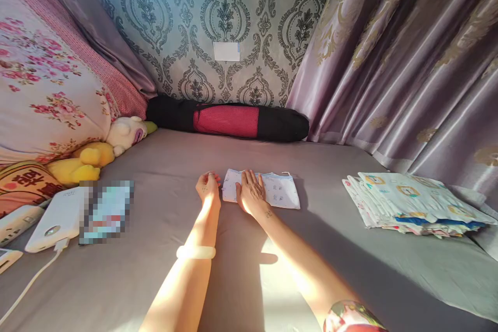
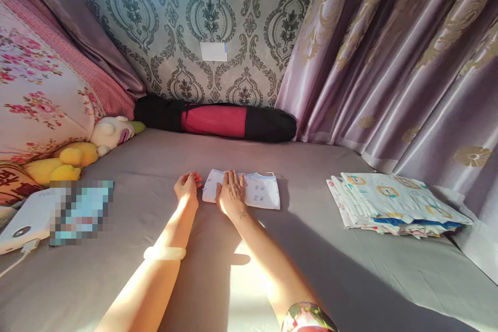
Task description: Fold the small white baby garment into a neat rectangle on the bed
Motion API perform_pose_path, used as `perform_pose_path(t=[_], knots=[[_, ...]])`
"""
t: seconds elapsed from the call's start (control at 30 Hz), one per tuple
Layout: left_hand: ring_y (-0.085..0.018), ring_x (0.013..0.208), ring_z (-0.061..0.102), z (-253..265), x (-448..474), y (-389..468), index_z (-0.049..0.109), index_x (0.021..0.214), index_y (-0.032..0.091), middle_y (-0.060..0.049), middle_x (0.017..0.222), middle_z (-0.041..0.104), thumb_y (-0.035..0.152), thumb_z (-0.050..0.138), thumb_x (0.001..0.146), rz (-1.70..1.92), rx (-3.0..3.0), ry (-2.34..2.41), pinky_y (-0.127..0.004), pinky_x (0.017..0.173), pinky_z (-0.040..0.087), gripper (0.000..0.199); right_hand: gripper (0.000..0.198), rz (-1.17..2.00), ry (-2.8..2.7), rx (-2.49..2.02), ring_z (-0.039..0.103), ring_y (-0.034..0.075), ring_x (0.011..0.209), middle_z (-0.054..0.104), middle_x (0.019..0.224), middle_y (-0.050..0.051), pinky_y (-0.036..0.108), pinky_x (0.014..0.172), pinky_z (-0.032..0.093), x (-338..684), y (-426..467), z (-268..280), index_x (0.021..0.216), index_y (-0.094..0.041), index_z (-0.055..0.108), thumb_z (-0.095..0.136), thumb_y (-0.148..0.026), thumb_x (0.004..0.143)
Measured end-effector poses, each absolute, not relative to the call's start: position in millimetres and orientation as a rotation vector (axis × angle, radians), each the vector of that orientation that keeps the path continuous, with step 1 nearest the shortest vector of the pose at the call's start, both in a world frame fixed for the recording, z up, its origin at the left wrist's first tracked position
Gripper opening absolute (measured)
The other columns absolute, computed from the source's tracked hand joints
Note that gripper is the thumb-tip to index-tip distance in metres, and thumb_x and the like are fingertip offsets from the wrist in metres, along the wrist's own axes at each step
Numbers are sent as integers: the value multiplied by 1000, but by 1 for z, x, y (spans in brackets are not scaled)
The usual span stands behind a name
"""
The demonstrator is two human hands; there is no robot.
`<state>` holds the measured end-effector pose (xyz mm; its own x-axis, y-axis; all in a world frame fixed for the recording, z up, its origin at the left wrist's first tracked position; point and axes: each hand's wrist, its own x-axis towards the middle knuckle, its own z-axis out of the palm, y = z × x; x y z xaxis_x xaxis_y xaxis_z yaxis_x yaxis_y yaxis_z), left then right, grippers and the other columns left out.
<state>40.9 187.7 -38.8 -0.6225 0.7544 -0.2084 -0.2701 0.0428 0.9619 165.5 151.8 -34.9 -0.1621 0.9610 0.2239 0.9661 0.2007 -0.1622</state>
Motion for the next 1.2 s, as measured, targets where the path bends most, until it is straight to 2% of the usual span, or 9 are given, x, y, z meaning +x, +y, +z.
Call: perform_pose_path(t=[0.27, 0.63, 0.93, 1.2], knots=[[-14, 65, 64, -37, 41, 189, 62, 83, 15, -4, 75, 64, 24, 50, 75, 1689, 464, 1553, -27, 60, 52, 17, 50, -71, -2202, -1836, 27, 26, 142, 35, 150, 16, 44, 119, 18, 161, 152, -48, 146, -4, 44, 34, -29, 104], [-13, 64, 61, -32, 41, 186, 61, 81, 16, -3, 73, 64, 23, 51, 76, 1716, 392, 1513, -25, 57, 49, 13, 49, -24, -2236, -1847, 29, 28, 141, 36, 150, 17, 46, 118, 18, 153, 157, -38, 144, -3, 47, 35, -27, 103], [-11, 64, 59, -28, 39, 185, 62, 87, 16, 1, 72, 62, 25, 51, 77, 1901, 346, 1499, -23, 56, 44, 17, 52, 175, -2327, -1749, 19, 25, 144, 28, 154, 15, 44, 119, 16, 124, 164, -28, 149, -1, 36, 29, -29, 106], [-11, 63, 57, -29, 41, 185, 62, 88, 15, 1, 71, 60, 24, 49, 79, 1866, 364, 1499, -24, 57, 42, 18, 53, 237, -2345, -1769, 15, 24, 145, 24, 156, 13, 43, 119, 16, 121, 165, -32, 151, -2, 33, 31, -32, 106]])
